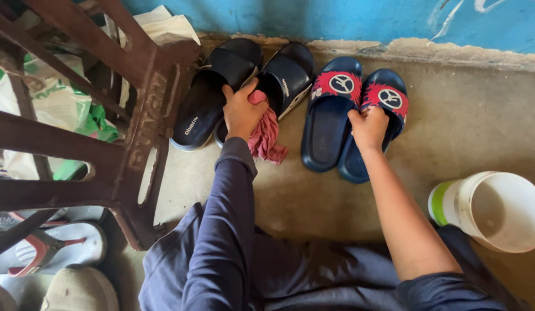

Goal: The person sits on the floor and wipes several pairs of slippers with a pink cloth, dipping the cloth into a bucket of water between items. The person cleans the top and bottom surfaces of each slipper and places them back on the floor.

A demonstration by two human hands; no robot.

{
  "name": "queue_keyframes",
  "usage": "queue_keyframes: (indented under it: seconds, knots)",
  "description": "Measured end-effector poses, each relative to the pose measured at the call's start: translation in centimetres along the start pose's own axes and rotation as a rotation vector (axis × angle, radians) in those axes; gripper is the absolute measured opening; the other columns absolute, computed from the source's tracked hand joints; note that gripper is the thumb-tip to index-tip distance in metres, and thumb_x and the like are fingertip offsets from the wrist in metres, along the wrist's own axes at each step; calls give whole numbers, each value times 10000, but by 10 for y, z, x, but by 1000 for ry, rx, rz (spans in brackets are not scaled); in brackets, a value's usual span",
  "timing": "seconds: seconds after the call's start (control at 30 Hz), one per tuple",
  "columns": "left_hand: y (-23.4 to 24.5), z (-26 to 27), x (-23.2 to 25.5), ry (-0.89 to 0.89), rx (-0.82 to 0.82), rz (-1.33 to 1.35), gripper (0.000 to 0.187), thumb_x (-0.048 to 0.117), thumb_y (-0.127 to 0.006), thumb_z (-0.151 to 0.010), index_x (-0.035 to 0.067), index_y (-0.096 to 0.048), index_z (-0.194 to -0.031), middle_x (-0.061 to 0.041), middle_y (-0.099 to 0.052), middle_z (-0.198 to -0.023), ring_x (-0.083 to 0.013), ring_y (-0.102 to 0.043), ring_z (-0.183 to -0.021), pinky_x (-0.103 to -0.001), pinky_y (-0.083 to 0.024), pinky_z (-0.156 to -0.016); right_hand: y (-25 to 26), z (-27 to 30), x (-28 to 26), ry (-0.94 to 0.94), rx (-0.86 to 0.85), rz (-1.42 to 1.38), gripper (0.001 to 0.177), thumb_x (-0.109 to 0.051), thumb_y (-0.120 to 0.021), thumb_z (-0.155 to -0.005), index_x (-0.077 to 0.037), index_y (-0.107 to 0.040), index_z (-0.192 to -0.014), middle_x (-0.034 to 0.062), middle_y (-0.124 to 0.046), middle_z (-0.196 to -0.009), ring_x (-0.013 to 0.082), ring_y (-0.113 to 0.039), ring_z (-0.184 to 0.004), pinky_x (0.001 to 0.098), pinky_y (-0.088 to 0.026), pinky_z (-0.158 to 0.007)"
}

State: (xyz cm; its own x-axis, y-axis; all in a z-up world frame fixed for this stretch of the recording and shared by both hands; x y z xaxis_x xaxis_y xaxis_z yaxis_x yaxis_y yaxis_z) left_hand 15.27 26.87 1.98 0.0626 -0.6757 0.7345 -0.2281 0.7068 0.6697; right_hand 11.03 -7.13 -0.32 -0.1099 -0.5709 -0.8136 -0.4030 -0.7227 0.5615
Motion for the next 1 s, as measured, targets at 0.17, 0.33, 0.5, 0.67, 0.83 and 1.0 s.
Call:
queue_keyframes:
  seconds: [0.17,0.33,0.5,0.67,0.83,1.0]
  knots:
    - [-5,-9,6,41,-7,-133,677,345,-867,-619,287,-702,-1274,-315,-407,-1426,-465,-698,-935,-470,-582,-862,-1,-8,-1,20,-17,-76,222,-100,-749,-861,34,-611,-749,129,-664,-613,188,-646,-476,332,-505,-476]
    - [-3,-16,11,53,-56,-245,801,419,-883,-629,244,-623,-1366,-339,-418,-1360,-488,-677,-942,-490,-580,-832,-2,-6,1,5,0,-28,246,-112,-760,-851,25,-612,-710,114,-677,-608,177,-662,-480,315,-527,-492]
    - [3,-10,24,146,-107,-275,808,426,-866,-661,265,-578,-1399,-291,-441,-1332,-467,-684,-936,-498,-582,-832,-3,-5,-4,-43,28,41,295,-163,-782,-867,23,-638,-689,131,-674,-589,197,-666,-467,321,-537,-523]
    - [4,-4,36,264,-133,-272,780,444,-860,-674,263,-577,-1378,-263,-480,-1280,-455,-687,-942,-504,-584,-824,-4,-7,-12,66,139,223,301,-208,-826,-831,29,-684,-710,173,-689,-631,295,-692,-569,393,-550,-605]
    - [1,4,36,303,-42,-210,678,416,-838,-709,216,-634,-1323,-268,-531,-1224,-467,-695,-930,-501,-592,-834,-16,2,0,-77,77,169,296,-210,-761,-849,49,-663,-746,213,-678,-652,343,-714,-617,419,-567,-669]
    - [-3,-2,34,328,18,-149,646,400,-839,-670,220,-671,-1267,-285,-514,-1217,-483,-685,-904,-521,-580,-806,-19,2,-4,32,111,187,310,-211,-776,-840,59,-669,-732,207,-668,-645,355,-701,-618,432,-561,-656]
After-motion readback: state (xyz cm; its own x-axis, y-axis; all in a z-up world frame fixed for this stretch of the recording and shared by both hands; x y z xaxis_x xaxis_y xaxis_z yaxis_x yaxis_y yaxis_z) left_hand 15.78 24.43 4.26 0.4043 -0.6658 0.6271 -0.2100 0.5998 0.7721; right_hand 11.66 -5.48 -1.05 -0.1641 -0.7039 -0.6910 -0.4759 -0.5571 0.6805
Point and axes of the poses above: each hand's wrist, its own z-axis away from the middle knuckle, its own y-axis out of the back of the hand, x = y × z, the point moved 4 cm from there along -z, towards the middle knuckle
